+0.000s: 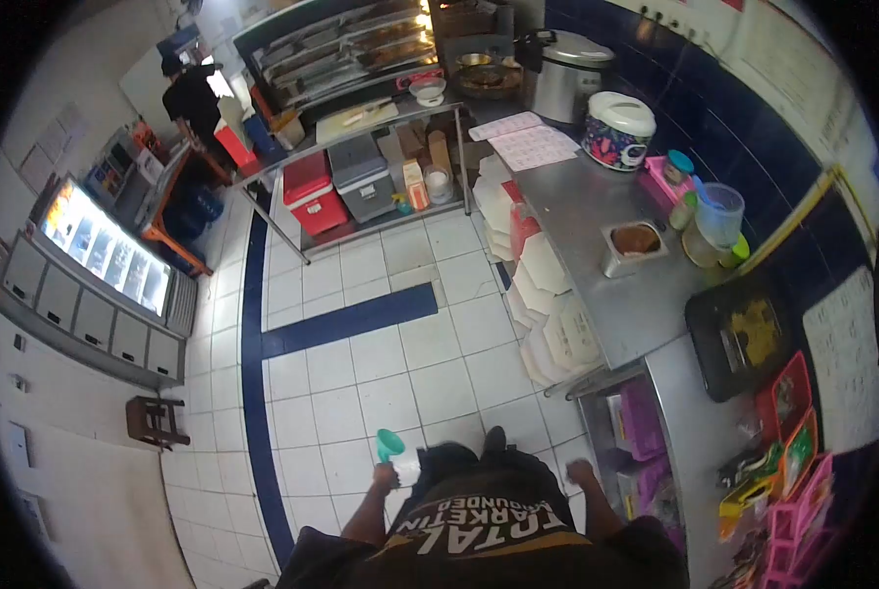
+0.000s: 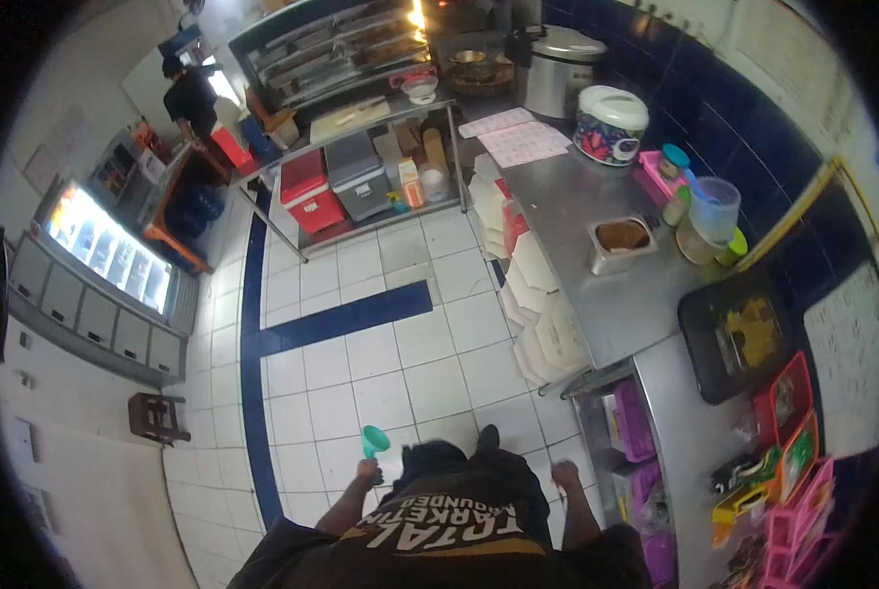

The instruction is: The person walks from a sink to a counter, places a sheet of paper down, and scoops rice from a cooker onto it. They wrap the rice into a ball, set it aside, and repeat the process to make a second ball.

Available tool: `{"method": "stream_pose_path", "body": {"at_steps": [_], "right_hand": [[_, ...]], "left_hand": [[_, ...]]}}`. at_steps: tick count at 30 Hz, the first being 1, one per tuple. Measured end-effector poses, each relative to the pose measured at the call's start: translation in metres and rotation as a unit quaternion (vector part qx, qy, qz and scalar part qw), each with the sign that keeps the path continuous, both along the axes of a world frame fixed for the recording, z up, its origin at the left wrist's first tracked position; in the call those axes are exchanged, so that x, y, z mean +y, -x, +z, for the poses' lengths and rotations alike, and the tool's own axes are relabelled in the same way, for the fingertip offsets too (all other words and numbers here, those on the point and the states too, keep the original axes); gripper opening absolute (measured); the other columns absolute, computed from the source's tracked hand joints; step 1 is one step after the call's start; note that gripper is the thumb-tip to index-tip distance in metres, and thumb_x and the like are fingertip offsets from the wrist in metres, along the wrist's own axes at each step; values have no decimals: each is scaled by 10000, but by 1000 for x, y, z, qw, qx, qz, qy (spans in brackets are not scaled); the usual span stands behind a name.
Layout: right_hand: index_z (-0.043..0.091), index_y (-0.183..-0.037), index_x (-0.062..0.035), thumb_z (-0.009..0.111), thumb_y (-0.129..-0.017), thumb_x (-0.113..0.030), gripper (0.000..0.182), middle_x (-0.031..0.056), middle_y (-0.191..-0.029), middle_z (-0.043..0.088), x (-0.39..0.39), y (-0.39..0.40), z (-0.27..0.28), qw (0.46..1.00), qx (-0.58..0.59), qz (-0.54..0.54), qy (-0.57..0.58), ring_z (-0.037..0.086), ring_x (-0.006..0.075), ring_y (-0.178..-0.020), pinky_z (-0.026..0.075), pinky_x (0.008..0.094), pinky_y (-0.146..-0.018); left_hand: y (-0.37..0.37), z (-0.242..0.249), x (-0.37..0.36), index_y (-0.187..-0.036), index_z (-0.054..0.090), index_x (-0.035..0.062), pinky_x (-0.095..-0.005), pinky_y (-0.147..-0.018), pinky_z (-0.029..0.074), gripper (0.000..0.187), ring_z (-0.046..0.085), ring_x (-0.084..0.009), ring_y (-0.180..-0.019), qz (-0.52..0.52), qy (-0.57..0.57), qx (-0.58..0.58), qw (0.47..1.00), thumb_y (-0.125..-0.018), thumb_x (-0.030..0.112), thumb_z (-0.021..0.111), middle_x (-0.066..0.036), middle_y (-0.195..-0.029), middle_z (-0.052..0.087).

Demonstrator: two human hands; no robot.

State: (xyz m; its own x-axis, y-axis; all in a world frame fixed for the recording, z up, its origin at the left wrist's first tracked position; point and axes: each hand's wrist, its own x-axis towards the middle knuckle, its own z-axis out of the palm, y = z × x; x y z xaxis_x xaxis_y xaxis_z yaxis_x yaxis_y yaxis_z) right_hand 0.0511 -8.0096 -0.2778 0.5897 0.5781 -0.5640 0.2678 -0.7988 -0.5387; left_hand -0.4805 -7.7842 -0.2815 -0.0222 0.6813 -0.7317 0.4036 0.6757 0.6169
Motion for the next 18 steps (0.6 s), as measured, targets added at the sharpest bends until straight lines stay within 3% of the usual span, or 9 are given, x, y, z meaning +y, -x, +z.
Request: {"method": "stream_pose_path", "body": {"at_steps": [2,4,5,6,7,9,12,15,18], "right_hand": [[681,-839,-21,612,-876,-260,251,230,-783,683,115,-18,37,965,-234,87,-79,689,398,-787,532,484,-684],[625,-852,-29,553,-985,-344,349,104,-734,670,217,-71,34,957,-148,-110,-226,656,272,-706,525,421,-674],[599,-853,-23,519,-1017,-339,364,70,-770,644,268,-87,83,876,-208,-166,-402,614,206,-702,512,376,-659],[593,-901,0,492,-1032,-305,347,93,-825,644,299,-127,94,872,-248,-244,-345,613,199,-712,505,360,-649],[582,-1025,-8,503,-1028,-330,331,97,-888,644,335,-132,168,815,-279,-263,-435,614,186,-754,509,351,-637],[473,-1306,19,538,-1000,-429,546,180,-1120,618,377,-175,229,834,-166,-347,-395,660,261,-877,577,348,-667],[353,-1417,71,602,-932,-552,829,264,-1188,599,416,-231,237,850,-115,-428,-285,659,383,-1001,615,471,-697],[582,-1136,78,711,-886,-264,443,168,-984,675,400,-287,188,779,7,-503,-374,660,343,-920,591,485,-719],[579,-895,87,713,-883,-226,340,157,-867,646,368,-298,153,840,-215,-350,-354,655,294,-749,617,443,-596]], "left_hand": [[25,14,14,-789,578,61,-470,-430,484,223,599,-291,-517,165,114,-171,965,-935,216,510,-113,-606,557],[21,29,42,-764,532,65,-451,-399,447,254,548,-264,-470,51,46,59,996,-955,221,468,-95,-582,508],[21,34,62,-760,522,62,-445,-393,437,259,537,-256,-464,107,81,14,991,-957,217,459,-93,-581,499],[23,38,79,-755,512,58,-439,-388,428,264,527,-248,-459,163,117,-27,979,-959,214,451,-90,-580,490],[33,39,96,-751,502,54,-433,-383,418,268,517,-240,-453,224,153,-63,960,-961,210,442,-88,-579,481],[33,39,148,-749,489,56,-429,-379,400,262,503,-234,-451,192,140,10,971,-957,210,450,-81,-579,466],[51,-9,236,-778,509,48,-426,-395,425,230,526,-244,-475,227,115,-75,964,-947,194,457,-94,-602,491],[38,21,352,-828,524,80,-426,-420,443,184,532,-238,-499,223,46,-89,970,-949,215,492,-85,-628,507],[28,35,467,-925,529,99,-438,-459,467,180,528,-240,-526,259,-16,-233,937,-951,276,547,-80,-673,523]]}}
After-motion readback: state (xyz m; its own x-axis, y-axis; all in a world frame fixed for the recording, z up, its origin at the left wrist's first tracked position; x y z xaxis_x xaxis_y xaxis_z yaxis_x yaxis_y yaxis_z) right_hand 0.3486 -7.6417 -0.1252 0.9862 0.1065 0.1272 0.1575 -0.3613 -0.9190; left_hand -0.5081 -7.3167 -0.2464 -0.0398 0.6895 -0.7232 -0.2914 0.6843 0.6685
